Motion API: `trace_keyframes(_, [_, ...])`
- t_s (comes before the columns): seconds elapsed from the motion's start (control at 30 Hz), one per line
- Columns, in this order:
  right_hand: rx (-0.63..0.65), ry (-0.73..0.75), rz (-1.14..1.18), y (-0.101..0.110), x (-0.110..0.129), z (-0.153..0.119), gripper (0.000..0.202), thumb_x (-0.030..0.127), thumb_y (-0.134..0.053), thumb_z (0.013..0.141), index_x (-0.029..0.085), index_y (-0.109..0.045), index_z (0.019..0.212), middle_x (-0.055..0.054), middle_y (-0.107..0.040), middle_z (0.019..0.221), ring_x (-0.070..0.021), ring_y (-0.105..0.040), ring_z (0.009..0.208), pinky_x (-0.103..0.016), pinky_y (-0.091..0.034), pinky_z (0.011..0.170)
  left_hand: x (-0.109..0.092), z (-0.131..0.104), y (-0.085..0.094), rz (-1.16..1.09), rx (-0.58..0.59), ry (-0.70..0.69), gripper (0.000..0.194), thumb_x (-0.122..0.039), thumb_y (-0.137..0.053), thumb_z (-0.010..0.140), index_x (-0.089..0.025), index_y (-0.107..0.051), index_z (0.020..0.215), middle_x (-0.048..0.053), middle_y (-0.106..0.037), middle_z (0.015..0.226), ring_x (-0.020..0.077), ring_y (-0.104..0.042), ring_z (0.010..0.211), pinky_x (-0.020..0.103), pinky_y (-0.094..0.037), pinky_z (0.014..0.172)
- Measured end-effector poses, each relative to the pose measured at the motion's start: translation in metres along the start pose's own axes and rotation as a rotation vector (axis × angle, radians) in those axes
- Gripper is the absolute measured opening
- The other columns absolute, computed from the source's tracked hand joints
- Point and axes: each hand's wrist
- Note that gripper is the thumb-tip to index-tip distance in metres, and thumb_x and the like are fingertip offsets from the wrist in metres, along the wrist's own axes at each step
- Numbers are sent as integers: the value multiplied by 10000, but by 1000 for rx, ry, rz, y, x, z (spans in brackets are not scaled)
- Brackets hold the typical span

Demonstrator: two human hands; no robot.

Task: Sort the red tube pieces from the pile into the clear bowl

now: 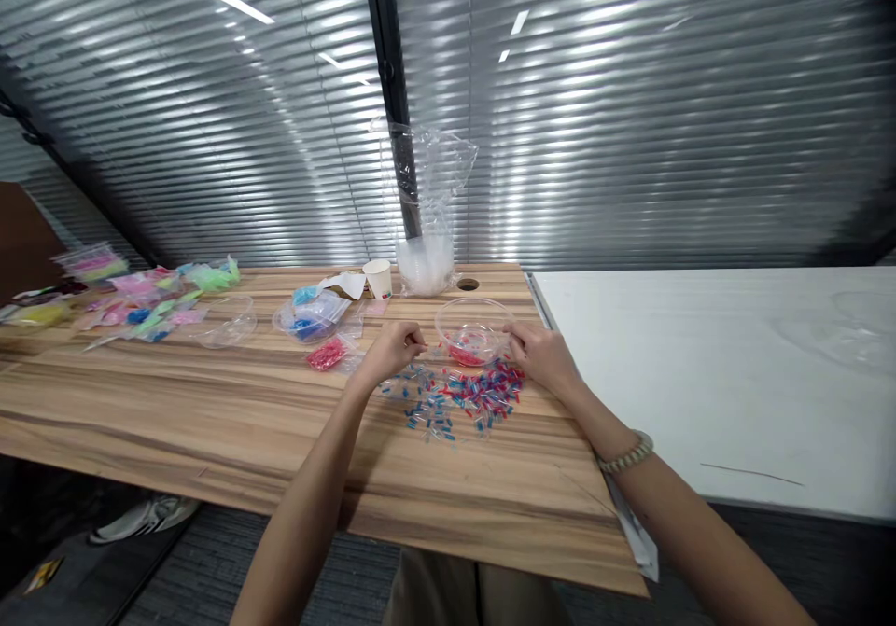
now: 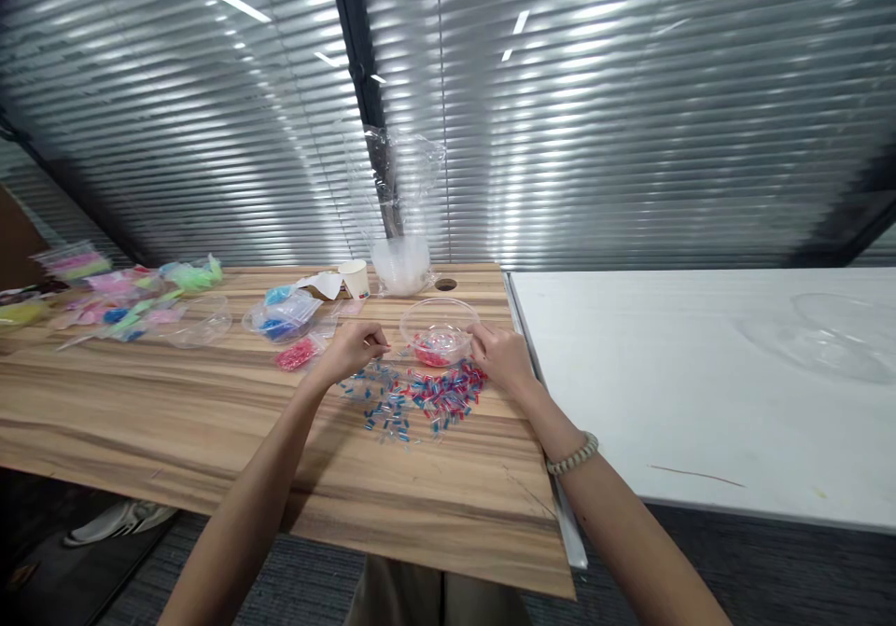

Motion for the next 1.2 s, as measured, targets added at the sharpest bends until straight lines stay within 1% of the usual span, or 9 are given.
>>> trace_keyframes(0.13, [-1,-2,-6,-1,0,0,267,135,-419,793,191,-656,903,-25,-700,844,-160,-621,685,-237,-384,596,1,2,-2,-80,-84,-2,97,-161,-581,705,-132,-569,613,9,-602,575,116,-553,556,210,-422,548])
trace_keyframes(0.23, [-7,3,-11,-1,0,0,275,135,-423,791,196,-658,921,-21,-702,847,-160,-621,680,-238,-386,593,0,2,-3,-162,-113,-3,149,-219,-580,730,-132,-551,613,19,-609,581,119,-573,551,216,-447,553])
trace_keyframes(0.4, [-12,2,-10,-2,-1,0,276,137,-420,800,197,-657,928,-27,-701,861,-159,-625,704,-236,-399,620,-4,2,-2,-229,-164,11,170,-263,-587,740,-133,-545,640,29,-623,601,129,-611,559,213,-473,551])
trace_keyframes(0.63, [23,-7,-12,-1,0,0,272,138,-422,805,190,-651,942,-36,-697,864,-160,-623,709,-239,-408,632,0,4,-3,-290,-240,24,218,-333,-625,722,-124,-575,684,37,-636,636,136,-625,570,211,-495,535])
trace_keyframes(0.8, [23,-1,-18,-1,0,0,273,136,-417,803,185,-652,933,-41,-697,858,-162,-621,706,-237,-398,615,2,5,-5,-341,-249,26,233,-336,-647,705,-114,-578,691,45,-639,645,137,-626,568,218,-507,537])
trace_keyframes(0.9, [23,-2,-30,-1,0,0,269,143,-419,804,184,-652,931,-39,-699,844,-163,-619,683,-238,-384,592,-1,5,-4,-370,-250,8,248,-322,-640,710,-102,-606,821,50,-645,702,128,-622,567,216,-509,531])
trace_keyframes(1.0, [19,0,-35,-1,0,0,265,143,-419,802,184,-653,920,-33,-699,835,-165,-622,677,-240,-374,581,-4,4,-1,-322,-246,-15,271,-280,-585,753,-103,-637,952,53,-654,746,115,-619,575,206,-504,549])
trace_keyframes(1.07, [21,1,-32,0,1,0,266,140,-417,798,182,-654,912,-32,-698,828,-166,-621,674,-241,-371,580,-6,3,0,-292,-251,-5,251,-257,-567,764,-99,-663,934,64,-665,758,119,-625,582,211,-508,566])
trace_keyframes(1.2, [32,-10,-25,1,1,0,265,145,-417,802,187,-654,913,-35,-698,830,-166,-618,678,-240,-375,588,-7,3,0,-296,-252,23,244,-258,-597,752,-94,-681,912,86,-685,794,143,-642,606,233,-525,587])
Point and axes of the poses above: each hand's wrist, its own z-axis towards the middle knuckle, its own y-axis out of the back of the hand, x = y × z
